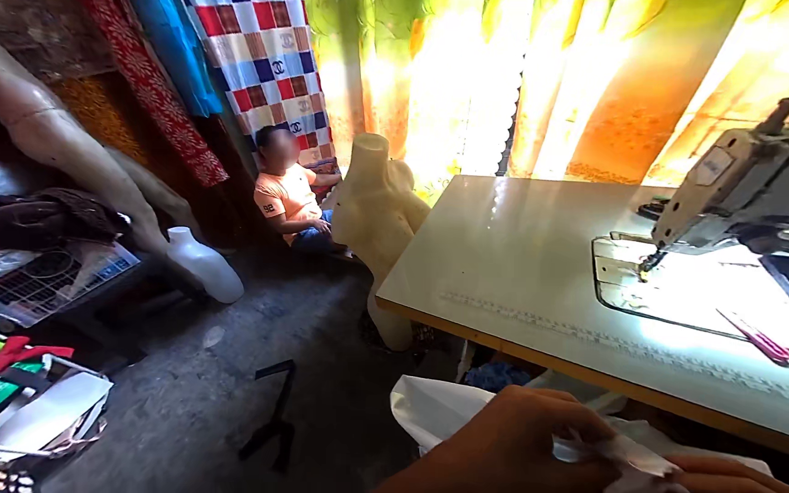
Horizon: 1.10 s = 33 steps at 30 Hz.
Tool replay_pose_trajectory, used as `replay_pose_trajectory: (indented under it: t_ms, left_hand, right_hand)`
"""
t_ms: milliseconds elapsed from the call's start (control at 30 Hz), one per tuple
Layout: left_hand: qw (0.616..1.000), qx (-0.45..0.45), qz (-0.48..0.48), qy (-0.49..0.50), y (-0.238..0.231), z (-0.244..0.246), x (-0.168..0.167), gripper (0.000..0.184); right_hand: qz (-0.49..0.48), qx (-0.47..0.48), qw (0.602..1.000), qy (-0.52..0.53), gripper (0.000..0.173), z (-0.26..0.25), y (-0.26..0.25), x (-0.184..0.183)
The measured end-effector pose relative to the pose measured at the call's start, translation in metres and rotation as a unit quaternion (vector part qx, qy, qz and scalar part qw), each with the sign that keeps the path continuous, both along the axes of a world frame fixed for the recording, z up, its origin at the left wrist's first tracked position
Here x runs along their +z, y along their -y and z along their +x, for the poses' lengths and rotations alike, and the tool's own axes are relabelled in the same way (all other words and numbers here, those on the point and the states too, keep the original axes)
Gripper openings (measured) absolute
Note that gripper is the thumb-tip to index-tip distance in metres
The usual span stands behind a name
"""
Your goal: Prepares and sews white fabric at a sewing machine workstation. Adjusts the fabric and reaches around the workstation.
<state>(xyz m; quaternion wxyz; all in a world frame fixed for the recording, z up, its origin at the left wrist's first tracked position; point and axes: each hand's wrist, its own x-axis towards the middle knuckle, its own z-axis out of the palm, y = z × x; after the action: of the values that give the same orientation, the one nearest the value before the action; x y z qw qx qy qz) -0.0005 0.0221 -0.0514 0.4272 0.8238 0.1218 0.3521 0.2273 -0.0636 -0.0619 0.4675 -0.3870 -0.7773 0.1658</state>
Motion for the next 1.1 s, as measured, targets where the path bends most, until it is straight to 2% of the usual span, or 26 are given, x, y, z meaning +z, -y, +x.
replay_pose_trajectory:
  t_ms: [33, 100, 167, 200, 267, 333, 400, 433, 533, 567, 700, 800, 867, 933, 1000, 1100]
  left_hand:
    - [0.999, 0.026, 0.02, -0.018, 0.002, 0.001, -0.001, 0.015]
    - [0.979, 0.153, 0.127, -0.035, 0.012, 0.005, -0.003, 0.015]
    - [0.911, 0.313, 0.27, 0.0, 0.014, 0.01, -0.003, 0.011]
    - [0.879, 0.356, 0.315, 0.04, 0.012, 0.011, -0.001, 0.009]
    - [0.855, 0.366, 0.351, 0.106, 0.009, 0.009, 0.01, 0.008]
    - [0.853, 0.36, 0.366, 0.098, 0.012, 0.008, 0.019, 0.015]
    - [0.866, 0.339, 0.367, 0.0, 0.017, 0.006, 0.025, 0.036]
    - [0.872, 0.327, 0.364, -0.005, 0.014, 0.006, 0.026, 0.036]
    - [0.89, 0.298, 0.343, 0.043, 0.004, 0.01, 0.019, 0.011]
    - [0.902, 0.284, 0.322, 0.042, 0.005, 0.01, 0.016, 0.01]
    - [0.962, 0.192, 0.192, 0.008, 0.007, 0.007, 0.017, 0.034]
    - [0.994, 0.05, 0.099, 0.002, -0.005, 0.005, 0.012, 0.044]
    - [0.997, -0.051, 0.05, -0.041, -0.015, 0.005, 0.007, 0.054]
    - [0.99, -0.12, 0.006, -0.068, -0.023, 0.008, 0.001, 0.051]
    - [0.984, -0.163, -0.033, -0.065, -0.029, 0.011, -0.006, 0.043]
    - [0.972, -0.212, -0.079, -0.058, -0.04, 0.015, -0.014, 0.042]
  right_hand:
    - [-0.004, -0.001, 1.0, 0.004, 0.024, 0.0, 0.0, -0.001]
    - [-0.012, -0.015, 1.0, 0.006, 0.022, 0.0, 0.001, -0.002]
    - [-0.013, -0.023, 1.0, 0.003, 0.021, 0.0, 0.002, -0.002]
    - [-0.014, -0.023, 1.0, 0.002, 0.021, 0.0, 0.002, -0.003]
    - [-0.013, -0.023, 1.0, 0.004, 0.021, 0.0, 0.003, -0.003]
    - [-0.011, -0.022, 1.0, 0.007, 0.021, -0.001, 0.004, -0.003]
    - [-0.007, -0.019, 1.0, 0.008, 0.02, -0.002, 0.004, -0.003]
    - [-0.007, -0.017, 1.0, 0.01, 0.02, -0.002, 0.004, -0.002]
    - [-0.013, -0.031, 0.999, 0.016, 0.019, -0.002, 0.006, 0.001]
    - [-0.013, -0.038, 0.999, 0.016, 0.018, -0.002, 0.007, 0.0]
    - [-0.004, -0.032, 0.999, 0.003, 0.02, -0.004, 0.005, -0.003]
    - [-0.008, -0.014, 1.0, 0.003, 0.021, -0.006, 0.002, -0.002]
    - [-0.011, -0.019, 1.0, 0.013, 0.019, -0.006, 0.004, -0.002]
    - [-0.007, -0.024, 1.0, 0.019, 0.017, -0.005, 0.004, -0.003]
    - [0.0, -0.023, 1.0, 0.017, 0.016, -0.004, 0.003, -0.005]
    - [-0.003, -0.02, 1.0, 0.019, 0.016, -0.004, 0.003, -0.004]
